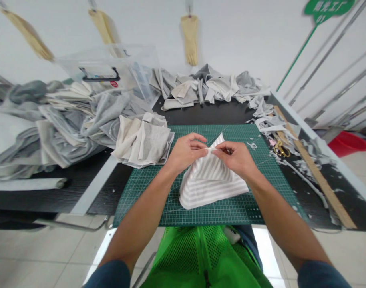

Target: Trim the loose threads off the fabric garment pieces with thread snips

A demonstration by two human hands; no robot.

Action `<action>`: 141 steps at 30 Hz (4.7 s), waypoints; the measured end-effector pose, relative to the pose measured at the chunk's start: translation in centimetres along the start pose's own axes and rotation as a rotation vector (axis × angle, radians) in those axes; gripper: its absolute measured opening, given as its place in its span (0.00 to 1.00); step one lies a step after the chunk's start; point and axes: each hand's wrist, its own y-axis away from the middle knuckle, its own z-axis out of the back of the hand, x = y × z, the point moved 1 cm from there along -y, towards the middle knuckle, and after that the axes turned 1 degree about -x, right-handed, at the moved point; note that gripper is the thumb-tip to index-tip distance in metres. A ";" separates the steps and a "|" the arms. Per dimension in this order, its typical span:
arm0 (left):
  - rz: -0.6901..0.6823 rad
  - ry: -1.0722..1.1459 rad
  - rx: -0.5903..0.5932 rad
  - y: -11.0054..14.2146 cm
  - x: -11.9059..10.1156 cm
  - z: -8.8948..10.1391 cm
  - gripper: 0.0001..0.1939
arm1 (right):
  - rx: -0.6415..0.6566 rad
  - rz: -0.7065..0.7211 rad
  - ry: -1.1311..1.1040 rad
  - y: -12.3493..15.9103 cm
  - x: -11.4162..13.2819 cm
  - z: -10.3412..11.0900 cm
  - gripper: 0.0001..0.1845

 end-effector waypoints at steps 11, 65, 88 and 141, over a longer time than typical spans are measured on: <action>0.090 0.003 0.183 0.0 -0.5 1.7 0.09 | -0.093 -0.066 -0.075 -0.1 -0.2 0.8 0.08; 0.170 0.244 0.020 0.0 -0.3 0.3 0.26 | -0.148 0.516 0.437 0.3 -0.8 0.6 0.15; 0.134 0.301 0.091 0.4 -0.3 0.0 0.30 | -0.162 0.309 0.225 0.3 0.1 1.1 0.14; -0.100 0.022 -0.087 -0.3 0.6 -0.5 0.23 | -0.025 0.483 0.367 0.0 -0.5 2.0 0.23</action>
